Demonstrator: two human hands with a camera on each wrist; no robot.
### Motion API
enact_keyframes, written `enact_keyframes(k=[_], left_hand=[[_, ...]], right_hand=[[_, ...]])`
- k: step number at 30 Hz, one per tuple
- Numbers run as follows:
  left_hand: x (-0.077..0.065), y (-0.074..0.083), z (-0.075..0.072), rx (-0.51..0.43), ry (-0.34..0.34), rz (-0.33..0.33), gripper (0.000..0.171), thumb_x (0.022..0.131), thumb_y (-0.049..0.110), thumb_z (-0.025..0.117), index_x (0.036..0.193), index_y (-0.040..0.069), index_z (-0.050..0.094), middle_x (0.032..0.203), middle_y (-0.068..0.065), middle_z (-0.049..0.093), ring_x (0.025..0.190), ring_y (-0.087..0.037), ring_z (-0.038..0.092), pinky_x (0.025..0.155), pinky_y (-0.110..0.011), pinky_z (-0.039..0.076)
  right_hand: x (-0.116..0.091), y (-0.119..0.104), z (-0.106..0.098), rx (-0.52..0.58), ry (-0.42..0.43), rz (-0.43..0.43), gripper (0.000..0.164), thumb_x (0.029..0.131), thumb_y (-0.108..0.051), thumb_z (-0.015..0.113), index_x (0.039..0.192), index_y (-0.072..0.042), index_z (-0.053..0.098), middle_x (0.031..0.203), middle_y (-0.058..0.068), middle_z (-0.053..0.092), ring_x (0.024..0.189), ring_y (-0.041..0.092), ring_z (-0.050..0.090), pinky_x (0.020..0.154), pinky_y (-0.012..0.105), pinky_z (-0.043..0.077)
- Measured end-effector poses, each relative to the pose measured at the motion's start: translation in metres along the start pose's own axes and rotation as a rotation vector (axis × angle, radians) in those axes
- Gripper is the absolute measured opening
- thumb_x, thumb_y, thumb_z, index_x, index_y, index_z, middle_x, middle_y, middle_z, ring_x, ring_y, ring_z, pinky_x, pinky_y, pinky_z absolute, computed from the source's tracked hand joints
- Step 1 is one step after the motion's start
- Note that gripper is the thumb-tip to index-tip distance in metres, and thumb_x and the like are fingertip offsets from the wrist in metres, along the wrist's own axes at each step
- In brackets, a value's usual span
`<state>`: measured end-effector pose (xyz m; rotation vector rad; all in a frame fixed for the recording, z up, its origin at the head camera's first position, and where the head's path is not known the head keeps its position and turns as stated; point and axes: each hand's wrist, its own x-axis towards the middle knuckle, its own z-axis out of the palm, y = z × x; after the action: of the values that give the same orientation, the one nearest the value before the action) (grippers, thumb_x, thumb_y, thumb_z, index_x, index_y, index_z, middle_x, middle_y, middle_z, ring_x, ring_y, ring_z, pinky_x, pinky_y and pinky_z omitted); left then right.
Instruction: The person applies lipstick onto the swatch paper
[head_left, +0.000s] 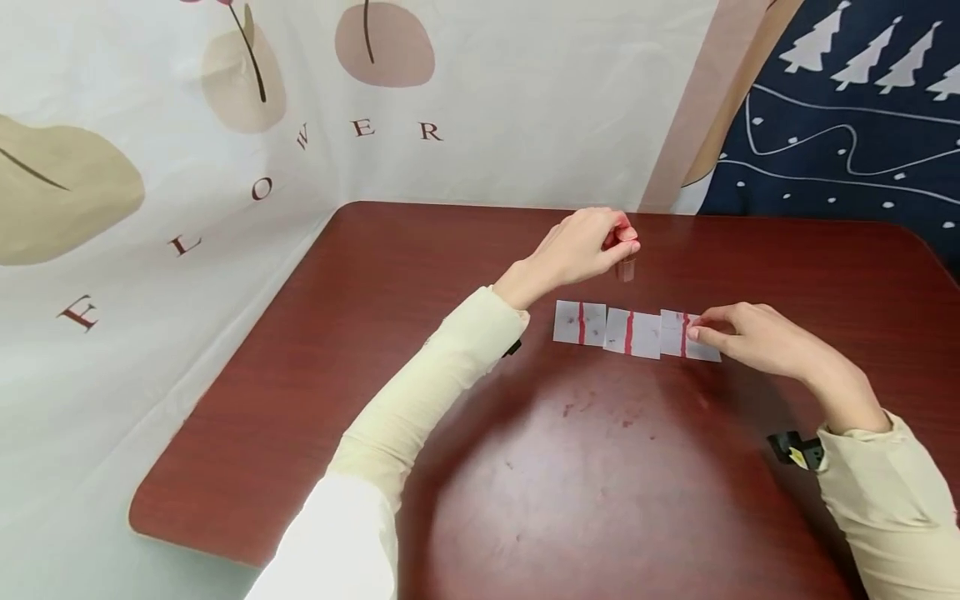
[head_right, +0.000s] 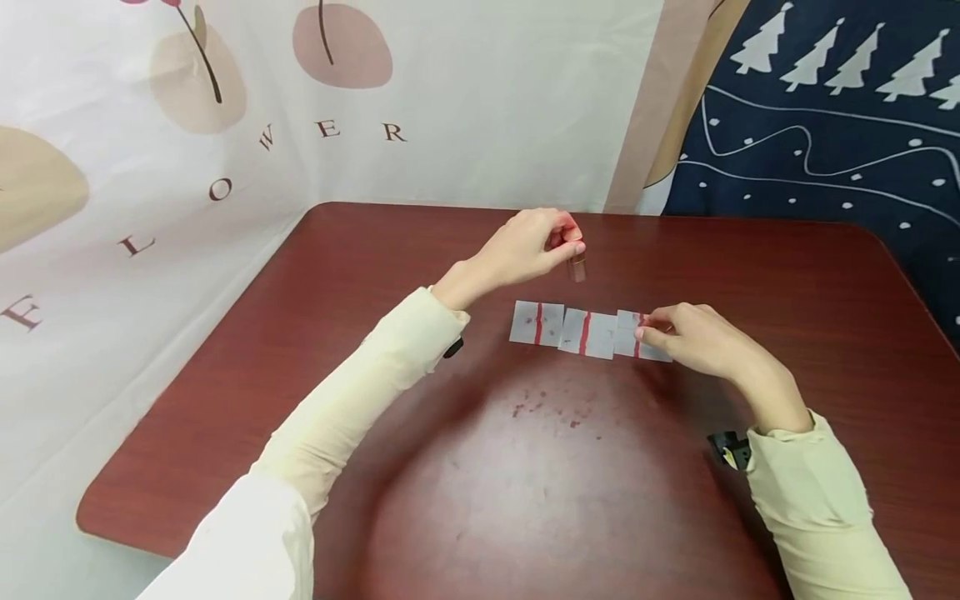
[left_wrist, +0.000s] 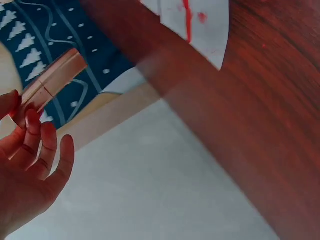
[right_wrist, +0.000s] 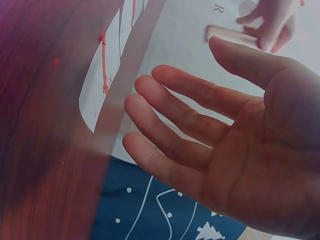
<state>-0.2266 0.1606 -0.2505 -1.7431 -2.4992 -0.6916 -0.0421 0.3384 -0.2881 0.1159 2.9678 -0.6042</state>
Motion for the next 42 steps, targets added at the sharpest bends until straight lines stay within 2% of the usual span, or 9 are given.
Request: enact_keyframes(k=[6,12,20,27,33,37,40,42], left_hand=[[0.030,-0.011,0.026,-0.026,-0.061,-0.040,0.019,0.093,0.034,0.055,0.094,0.015,0.061,0.082,0.006,0.057,0.072,-0.007,0.049,0.063,-0.019,0.037],[0.048,-0.016,0.047,-0.022,-0.102,-0.081,0.020,0.091,0.035,0.058,0.093,0.016,0.061,0.081,0.005,0.058,0.074,-0.007,0.051,0.062,-0.020,0.039],[0.046,-0.023,0.066,-0.048,-0.092,-0.115,0.019,0.090,0.034,0.060,0.091,0.016,0.062,0.080,0.005,0.058,0.071,-0.007,0.050,0.061,-0.020,0.038],[0.049,-0.023,0.072,-0.046,-0.075,-0.129,0.022,0.090,0.036,0.060,0.096,0.015,0.063,0.084,0.007,0.060,0.073,-0.007,0.052,0.063,-0.020,0.040],[0.047,-0.022,0.075,0.033,-0.112,-0.140,0.034,0.090,0.038,0.060,0.112,0.012,0.060,0.089,0.003,0.059,0.076,-0.009,0.051,0.064,-0.022,0.041],[0.045,-0.023,0.075,0.037,-0.126,-0.165,0.036,0.089,0.041,0.059,0.110,0.011,0.061,0.087,0.002,0.058,0.075,-0.011,0.051,0.062,-0.023,0.041],[0.042,-0.023,0.070,0.067,-0.130,-0.167,0.043,0.090,0.047,0.055,0.110,0.009,0.061,0.091,-0.001,0.058,0.079,-0.011,0.052,0.065,-0.023,0.042],[0.036,-0.022,0.065,0.125,-0.122,-0.159,0.050,0.091,0.050,0.050,0.116,0.007,0.060,0.100,-0.002,0.057,0.086,-0.012,0.054,0.068,-0.024,0.044]], right_hand=[[0.000,0.002,-0.001,0.007,0.009,-0.011,0.043,0.092,-0.029,0.058,0.113,0.008,0.060,0.102,0.022,0.063,0.085,0.026,0.056,0.070,0.044,0.046],[-0.002,0.006,-0.002,0.017,0.020,0.000,0.038,0.091,-0.028,0.060,0.110,0.005,0.063,0.097,0.015,0.065,0.081,0.023,0.055,0.068,0.040,0.045],[-0.003,0.005,-0.001,0.033,0.003,0.009,0.041,0.091,-0.028,0.061,0.112,0.006,0.062,0.100,0.017,0.064,0.084,0.025,0.056,0.071,0.044,0.047],[-0.002,0.008,-0.002,0.030,0.000,0.017,0.045,0.091,-0.029,0.061,0.114,0.010,0.059,0.102,0.021,0.063,0.087,0.027,0.056,0.073,0.047,0.047],[-0.002,0.007,-0.003,0.017,-0.003,0.009,0.044,0.091,-0.027,0.060,0.113,0.011,0.059,0.100,0.021,0.063,0.087,0.028,0.057,0.074,0.048,0.047],[-0.002,0.006,-0.003,0.018,-0.007,-0.002,0.042,0.092,-0.025,0.059,0.113,0.011,0.059,0.101,0.022,0.063,0.087,0.029,0.057,0.075,0.049,0.046],[-0.003,0.005,-0.003,0.018,-0.002,-0.013,0.039,0.092,-0.022,0.058,0.115,0.010,0.059,0.103,0.023,0.062,0.089,0.030,0.057,0.076,0.050,0.046],[-0.003,0.005,-0.003,0.017,0.006,-0.020,0.037,0.092,-0.021,0.058,0.116,0.008,0.059,0.106,0.024,0.061,0.090,0.031,0.057,0.076,0.050,0.046]])
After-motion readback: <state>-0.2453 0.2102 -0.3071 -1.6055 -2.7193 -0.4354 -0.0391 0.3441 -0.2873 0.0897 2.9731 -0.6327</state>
